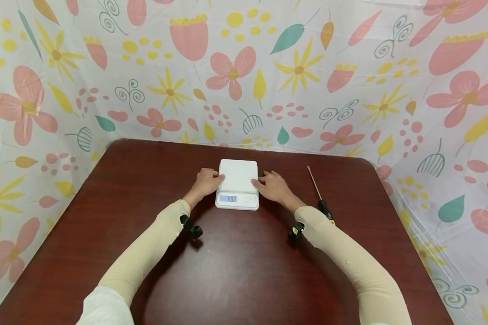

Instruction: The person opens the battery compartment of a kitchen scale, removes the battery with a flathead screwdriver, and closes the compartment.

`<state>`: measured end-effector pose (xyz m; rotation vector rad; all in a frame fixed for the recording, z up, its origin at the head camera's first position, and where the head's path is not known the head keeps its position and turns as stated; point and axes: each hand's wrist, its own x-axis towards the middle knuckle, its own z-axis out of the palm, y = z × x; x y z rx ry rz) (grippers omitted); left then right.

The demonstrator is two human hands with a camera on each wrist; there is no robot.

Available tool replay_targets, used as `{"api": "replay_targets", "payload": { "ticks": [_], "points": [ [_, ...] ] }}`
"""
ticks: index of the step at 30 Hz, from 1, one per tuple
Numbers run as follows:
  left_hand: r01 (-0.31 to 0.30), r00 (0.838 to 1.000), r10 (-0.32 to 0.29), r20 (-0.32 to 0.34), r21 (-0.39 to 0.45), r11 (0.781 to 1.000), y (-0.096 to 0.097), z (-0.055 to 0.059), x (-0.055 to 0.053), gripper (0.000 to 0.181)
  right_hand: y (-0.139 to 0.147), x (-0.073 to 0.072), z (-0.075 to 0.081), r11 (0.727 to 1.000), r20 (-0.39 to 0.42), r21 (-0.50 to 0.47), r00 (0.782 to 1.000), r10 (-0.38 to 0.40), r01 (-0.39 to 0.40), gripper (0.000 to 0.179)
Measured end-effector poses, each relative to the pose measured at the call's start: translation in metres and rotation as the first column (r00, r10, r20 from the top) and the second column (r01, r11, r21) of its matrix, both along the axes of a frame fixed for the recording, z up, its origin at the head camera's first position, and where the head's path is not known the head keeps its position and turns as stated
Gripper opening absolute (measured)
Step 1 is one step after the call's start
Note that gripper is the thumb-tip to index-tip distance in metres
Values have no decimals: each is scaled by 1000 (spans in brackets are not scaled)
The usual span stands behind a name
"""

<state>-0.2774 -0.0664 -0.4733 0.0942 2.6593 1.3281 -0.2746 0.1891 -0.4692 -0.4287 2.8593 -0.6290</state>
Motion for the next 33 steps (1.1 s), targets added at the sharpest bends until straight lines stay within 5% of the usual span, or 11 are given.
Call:
{"api": "replay_targets", "payload": {
  "ticks": [8,21,25,33],
  "points": [
    [-19,999,24,-45,122,992,-1,-2,6,30,-3,10,4,996,-5,-47,997,-81,80,60],
    [-33,999,22,40,300,953,-13,-6,20,62,-9,31,9,951,19,-233,979,-204,203,66],
    [-16,999,-2,46,388,922,-14,-7,24,63,-6,32,8,915,68,-297,962,-265,273,65],
    [34,999,-19,-41,417,908,-18,0,30,60,-1,40,15,834,207,-418,931,-299,361,61]
  ]
}}
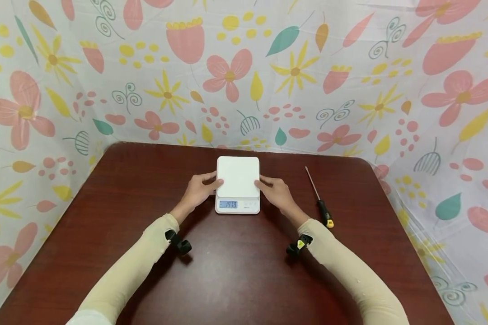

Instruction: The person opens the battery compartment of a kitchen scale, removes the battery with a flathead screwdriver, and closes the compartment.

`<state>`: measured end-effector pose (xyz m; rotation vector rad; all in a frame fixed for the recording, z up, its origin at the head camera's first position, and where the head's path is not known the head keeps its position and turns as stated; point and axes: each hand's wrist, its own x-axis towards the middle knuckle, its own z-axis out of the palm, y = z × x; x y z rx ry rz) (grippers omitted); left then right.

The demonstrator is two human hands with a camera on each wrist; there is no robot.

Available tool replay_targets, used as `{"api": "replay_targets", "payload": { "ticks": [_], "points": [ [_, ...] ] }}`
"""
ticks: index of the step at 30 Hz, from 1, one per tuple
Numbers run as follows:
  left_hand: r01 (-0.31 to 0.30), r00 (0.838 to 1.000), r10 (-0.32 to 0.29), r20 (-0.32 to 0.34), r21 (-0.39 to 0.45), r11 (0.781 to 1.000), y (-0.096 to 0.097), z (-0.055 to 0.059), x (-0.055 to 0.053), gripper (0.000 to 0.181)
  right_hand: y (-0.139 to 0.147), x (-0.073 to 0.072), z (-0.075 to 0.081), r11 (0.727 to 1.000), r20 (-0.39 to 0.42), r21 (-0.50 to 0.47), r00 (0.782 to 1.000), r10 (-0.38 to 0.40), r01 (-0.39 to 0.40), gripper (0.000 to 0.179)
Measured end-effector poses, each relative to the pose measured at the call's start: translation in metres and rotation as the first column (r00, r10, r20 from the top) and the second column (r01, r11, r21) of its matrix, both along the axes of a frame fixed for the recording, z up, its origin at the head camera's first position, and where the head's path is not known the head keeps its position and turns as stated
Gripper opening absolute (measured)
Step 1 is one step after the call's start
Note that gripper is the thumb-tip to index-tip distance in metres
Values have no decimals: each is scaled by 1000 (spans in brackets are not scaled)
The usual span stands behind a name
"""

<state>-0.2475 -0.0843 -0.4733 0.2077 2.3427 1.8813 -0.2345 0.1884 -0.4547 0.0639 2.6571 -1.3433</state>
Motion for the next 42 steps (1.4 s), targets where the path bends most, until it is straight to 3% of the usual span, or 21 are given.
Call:
{"api": "replay_targets", "payload": {
  "ticks": [7,12,20,28,37,42],
  "points": [
    [11,999,-8,-48,51,999,-6,6,9,51,5,10,9,990,66,-142,997,38,-29,70],
    [54,996,-45,-77,116,992,-8,18,11,57,13,14,23,988,57,-133,995,86,-78,70],
    [119,983,-109,-145,65,991,-14,34,9,54,21,17,35,971,-120,-7,964,236,-238,60],
    [116,970,-111,-216,13,993,-15,37,2,50,20,14,35,967,-259,67,931,256,-247,40],
    [87,946,-90,-312,-22,996,-15,36,-4,40,24,7,34,945,-408,183,854,322,-269,39],
    [102,938,-112,-329,-49,994,-18,33,-3,37,26,6,29,921,-495,272,781,381,-278,42]
  ]
}}
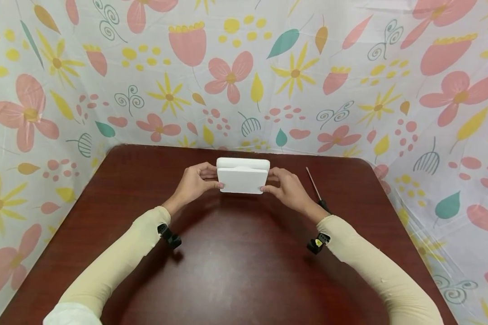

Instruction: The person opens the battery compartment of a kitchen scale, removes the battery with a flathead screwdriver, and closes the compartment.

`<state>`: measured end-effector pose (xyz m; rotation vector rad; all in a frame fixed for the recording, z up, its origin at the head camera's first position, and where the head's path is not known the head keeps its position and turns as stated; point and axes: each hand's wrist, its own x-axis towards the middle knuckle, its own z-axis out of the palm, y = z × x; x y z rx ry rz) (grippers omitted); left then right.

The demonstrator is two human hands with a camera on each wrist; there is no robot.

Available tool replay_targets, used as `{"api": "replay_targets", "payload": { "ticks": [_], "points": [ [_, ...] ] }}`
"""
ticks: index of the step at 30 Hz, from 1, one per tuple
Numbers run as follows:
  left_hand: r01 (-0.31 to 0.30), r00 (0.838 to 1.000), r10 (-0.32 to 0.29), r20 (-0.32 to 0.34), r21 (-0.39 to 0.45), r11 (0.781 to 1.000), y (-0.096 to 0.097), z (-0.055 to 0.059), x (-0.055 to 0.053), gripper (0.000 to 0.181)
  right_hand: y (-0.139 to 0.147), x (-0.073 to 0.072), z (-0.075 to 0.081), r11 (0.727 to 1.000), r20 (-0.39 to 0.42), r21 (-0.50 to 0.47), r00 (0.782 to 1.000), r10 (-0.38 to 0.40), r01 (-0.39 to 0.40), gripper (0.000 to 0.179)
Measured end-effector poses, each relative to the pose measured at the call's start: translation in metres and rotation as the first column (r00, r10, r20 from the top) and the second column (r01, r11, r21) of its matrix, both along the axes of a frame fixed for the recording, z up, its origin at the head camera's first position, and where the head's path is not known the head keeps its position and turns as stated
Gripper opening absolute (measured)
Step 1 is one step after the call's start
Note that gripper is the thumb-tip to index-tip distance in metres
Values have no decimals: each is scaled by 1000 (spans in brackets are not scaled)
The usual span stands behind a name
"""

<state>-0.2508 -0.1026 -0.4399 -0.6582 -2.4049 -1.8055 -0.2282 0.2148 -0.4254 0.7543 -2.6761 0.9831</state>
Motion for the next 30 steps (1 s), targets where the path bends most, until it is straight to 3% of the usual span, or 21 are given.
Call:
{"api": "replay_targets", "payload": {
  "ticks": [7,13,16,19,22,26,30],
  "points": [
    [49,991,-56,-123,-56,997,-2,-3,3,33,5,2,-12,995,-193,100,980,50,-31,48],
    [102,955,-153,-253,-204,974,1,0,4,30,12,-2,-20,964,-349,257,925,152,-62,44],
    [82,914,-193,-356,-305,949,1,-3,3,34,15,-6,-25,943,-429,323,875,224,-83,52],
    [21,846,-218,-486,-379,925,0,-9,2,41,16,-10,-31,930,-504,352,817,281,-103,55],
    [-43,784,-211,-584,-390,920,1,-15,1,47,15,-15,-37,927,-554,356,772,312,-119,52],
    [-95,755,-177,-632,-372,924,2,-20,1,50,13,-21,-40,925,-571,360,754,324,-125,45],
    [-107,759,-178,-626,-390,915,2,-25,0,49,11,-25,-43,915,-562,385,755,338,-123,41]
  ]
}}
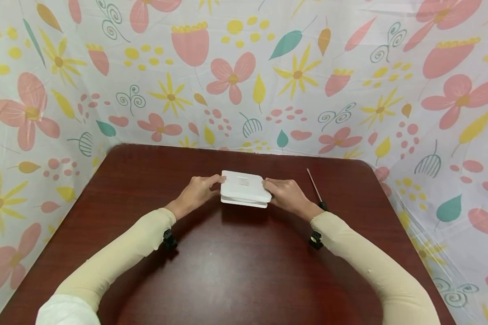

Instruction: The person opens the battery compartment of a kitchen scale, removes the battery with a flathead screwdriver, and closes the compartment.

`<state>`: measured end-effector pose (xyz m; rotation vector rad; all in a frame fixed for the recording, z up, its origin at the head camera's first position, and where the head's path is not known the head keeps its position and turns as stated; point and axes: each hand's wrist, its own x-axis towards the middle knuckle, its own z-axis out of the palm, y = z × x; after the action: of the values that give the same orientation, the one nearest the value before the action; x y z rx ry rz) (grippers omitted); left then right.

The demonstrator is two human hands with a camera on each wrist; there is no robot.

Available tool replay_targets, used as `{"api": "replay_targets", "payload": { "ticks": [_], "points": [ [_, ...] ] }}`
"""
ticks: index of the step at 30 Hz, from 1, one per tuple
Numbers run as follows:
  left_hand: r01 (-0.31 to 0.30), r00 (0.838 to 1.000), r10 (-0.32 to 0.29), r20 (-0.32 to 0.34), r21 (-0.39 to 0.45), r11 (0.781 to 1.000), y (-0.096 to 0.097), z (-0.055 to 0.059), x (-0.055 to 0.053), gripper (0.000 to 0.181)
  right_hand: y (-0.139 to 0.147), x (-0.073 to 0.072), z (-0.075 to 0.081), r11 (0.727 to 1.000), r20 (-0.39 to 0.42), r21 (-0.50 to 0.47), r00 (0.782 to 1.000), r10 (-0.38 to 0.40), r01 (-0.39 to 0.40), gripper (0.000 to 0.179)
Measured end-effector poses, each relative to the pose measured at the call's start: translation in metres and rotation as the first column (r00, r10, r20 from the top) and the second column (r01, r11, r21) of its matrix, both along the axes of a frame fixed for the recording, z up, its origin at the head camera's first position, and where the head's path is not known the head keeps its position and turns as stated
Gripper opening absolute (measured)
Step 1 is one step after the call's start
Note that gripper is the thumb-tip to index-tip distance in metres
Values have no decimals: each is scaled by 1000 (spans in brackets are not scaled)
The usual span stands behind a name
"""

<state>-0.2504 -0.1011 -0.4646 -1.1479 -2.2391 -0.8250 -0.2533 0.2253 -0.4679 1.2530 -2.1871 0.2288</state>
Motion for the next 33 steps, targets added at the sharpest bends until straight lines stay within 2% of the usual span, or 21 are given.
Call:
{"api": "replay_targets", "payload": {
  "ticks": [5,13,21,25,33],
  "points": [
    [16,1000,-17,-12,-61,998,1,-5,-1,45,1,0,-3,999,-20,47,1000,10,-9,36],
    [19,998,-27,-58,-139,990,4,-12,-3,39,2,0,-8,998,-38,60,999,23,-20,24],
    [17,1000,-17,1,-192,981,5,-13,-1,37,2,-1,-8,997,3,80,1000,2,-2,21],
    [29,999,-22,34,-229,973,5,-10,-1,37,4,-1,-9,997,17,76,1000,-13,12,24],
    [79,995,-60,79,-264,961,1,-1,-1,35,2,1,-10,994,-16,113,1000,-7,9,16]
  ]
}}
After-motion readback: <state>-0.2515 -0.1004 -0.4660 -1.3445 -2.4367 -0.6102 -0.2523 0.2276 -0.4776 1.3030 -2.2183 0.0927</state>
